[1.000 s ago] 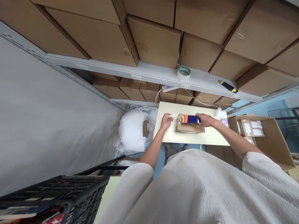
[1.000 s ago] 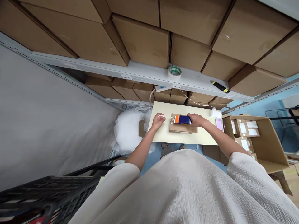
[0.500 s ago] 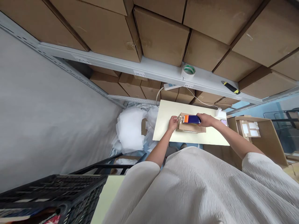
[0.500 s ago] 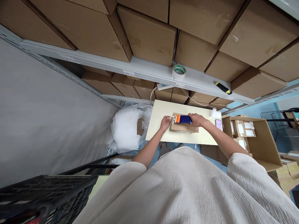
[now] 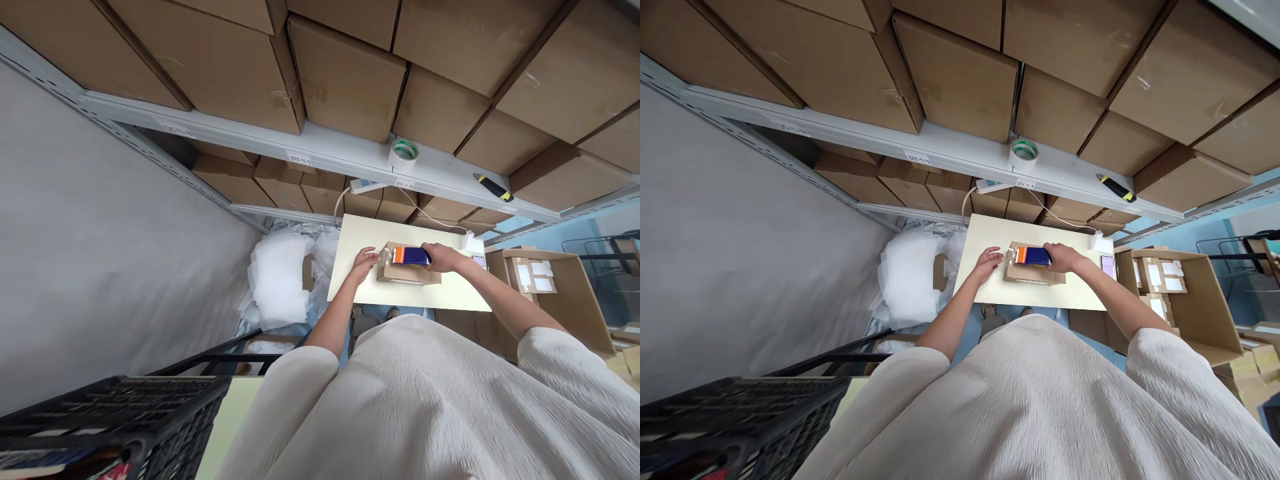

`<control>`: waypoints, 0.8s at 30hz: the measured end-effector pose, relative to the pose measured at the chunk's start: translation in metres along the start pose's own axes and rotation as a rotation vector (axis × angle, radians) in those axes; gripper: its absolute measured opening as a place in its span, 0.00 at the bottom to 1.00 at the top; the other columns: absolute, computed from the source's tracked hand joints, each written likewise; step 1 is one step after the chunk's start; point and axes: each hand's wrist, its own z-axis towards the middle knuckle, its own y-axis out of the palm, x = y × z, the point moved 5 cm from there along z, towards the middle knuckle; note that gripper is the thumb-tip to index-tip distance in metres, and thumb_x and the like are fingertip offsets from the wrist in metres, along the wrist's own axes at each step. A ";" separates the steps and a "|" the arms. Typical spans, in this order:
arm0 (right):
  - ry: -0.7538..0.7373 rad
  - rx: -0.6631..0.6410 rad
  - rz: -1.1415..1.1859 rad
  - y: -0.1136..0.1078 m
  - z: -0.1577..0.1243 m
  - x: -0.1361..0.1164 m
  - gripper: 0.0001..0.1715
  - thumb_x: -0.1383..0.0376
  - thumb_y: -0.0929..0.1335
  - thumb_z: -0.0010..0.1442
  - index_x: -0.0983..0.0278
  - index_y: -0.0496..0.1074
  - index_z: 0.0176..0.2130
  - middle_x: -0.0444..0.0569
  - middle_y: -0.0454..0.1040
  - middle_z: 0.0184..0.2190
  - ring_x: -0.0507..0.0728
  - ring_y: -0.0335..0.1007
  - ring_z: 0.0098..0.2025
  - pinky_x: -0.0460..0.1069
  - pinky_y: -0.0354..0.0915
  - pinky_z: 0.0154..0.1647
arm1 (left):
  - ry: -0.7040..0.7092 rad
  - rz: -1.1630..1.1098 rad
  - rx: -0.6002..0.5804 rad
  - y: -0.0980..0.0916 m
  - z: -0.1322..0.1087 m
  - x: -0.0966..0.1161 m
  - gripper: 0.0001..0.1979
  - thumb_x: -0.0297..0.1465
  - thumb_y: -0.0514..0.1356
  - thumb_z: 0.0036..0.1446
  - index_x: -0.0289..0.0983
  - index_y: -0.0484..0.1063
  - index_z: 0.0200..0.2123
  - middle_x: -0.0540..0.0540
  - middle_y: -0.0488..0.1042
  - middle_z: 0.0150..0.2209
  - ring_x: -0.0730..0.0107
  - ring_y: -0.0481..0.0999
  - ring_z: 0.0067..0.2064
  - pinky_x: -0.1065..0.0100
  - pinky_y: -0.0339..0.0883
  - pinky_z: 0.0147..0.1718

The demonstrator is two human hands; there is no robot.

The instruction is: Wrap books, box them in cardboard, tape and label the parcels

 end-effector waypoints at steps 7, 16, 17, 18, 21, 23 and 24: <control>0.000 -0.002 -0.005 0.000 -0.001 -0.001 0.25 0.56 0.76 0.61 0.57 0.69 0.54 0.57 0.80 0.47 0.67 0.76 0.48 0.53 0.64 0.39 | -0.066 -0.022 -0.029 0.010 0.004 -0.016 0.32 0.29 0.80 0.38 0.40 0.72 0.46 0.49 0.80 0.36 0.68 0.79 0.38 0.67 0.65 0.39; 0.021 -0.044 -0.028 -0.005 -0.004 -0.007 0.24 0.57 0.74 0.63 0.58 0.67 0.55 0.57 0.79 0.51 0.66 0.76 0.52 0.53 0.65 0.42 | -0.066 0.012 0.048 0.013 0.009 -0.028 0.29 0.31 0.77 0.49 0.41 0.71 0.52 0.48 0.79 0.40 0.69 0.78 0.39 0.70 0.64 0.36; 0.021 -0.051 -0.032 -0.005 -0.005 -0.008 0.24 0.57 0.74 0.63 0.58 0.67 0.55 0.57 0.79 0.51 0.66 0.76 0.52 0.52 0.65 0.42 | -0.060 0.023 0.071 0.013 0.010 -0.029 0.31 0.30 0.77 0.49 0.41 0.70 0.55 0.47 0.80 0.42 0.68 0.78 0.41 0.69 0.66 0.38; 0.021 -0.056 -0.036 -0.006 -0.005 -0.008 0.25 0.57 0.74 0.63 0.59 0.67 0.56 0.57 0.79 0.51 0.66 0.76 0.53 0.52 0.65 0.42 | -0.057 0.032 0.095 0.013 0.011 -0.030 0.33 0.29 0.76 0.50 0.42 0.69 0.57 0.45 0.80 0.44 0.67 0.79 0.42 0.68 0.67 0.39; 0.022 -0.063 -0.044 -0.006 -0.005 -0.009 0.24 0.57 0.73 0.64 0.59 0.67 0.56 0.58 0.79 0.53 0.66 0.75 0.54 0.53 0.65 0.42 | -0.064 0.088 0.160 0.010 0.012 -0.035 0.34 0.25 0.74 0.51 0.42 0.67 0.59 0.41 0.79 0.51 0.64 0.80 0.44 0.64 0.71 0.43; 0.025 -0.061 -0.042 -0.006 -0.005 -0.009 0.24 0.56 0.74 0.64 0.59 0.67 0.55 0.58 0.79 0.53 0.67 0.75 0.54 0.53 0.65 0.42 | -0.026 0.160 0.207 0.008 0.012 -0.035 0.30 0.23 0.72 0.51 0.41 0.69 0.56 0.41 0.78 0.50 0.63 0.80 0.44 0.61 0.72 0.45; 0.026 -0.058 -0.039 -0.006 -0.005 -0.009 0.24 0.56 0.74 0.63 0.59 0.67 0.55 0.57 0.79 0.53 0.67 0.75 0.54 0.53 0.65 0.42 | 0.023 0.194 0.234 0.007 0.011 -0.034 0.28 0.22 0.71 0.51 0.41 0.69 0.54 0.42 0.78 0.48 0.62 0.80 0.44 0.60 0.73 0.45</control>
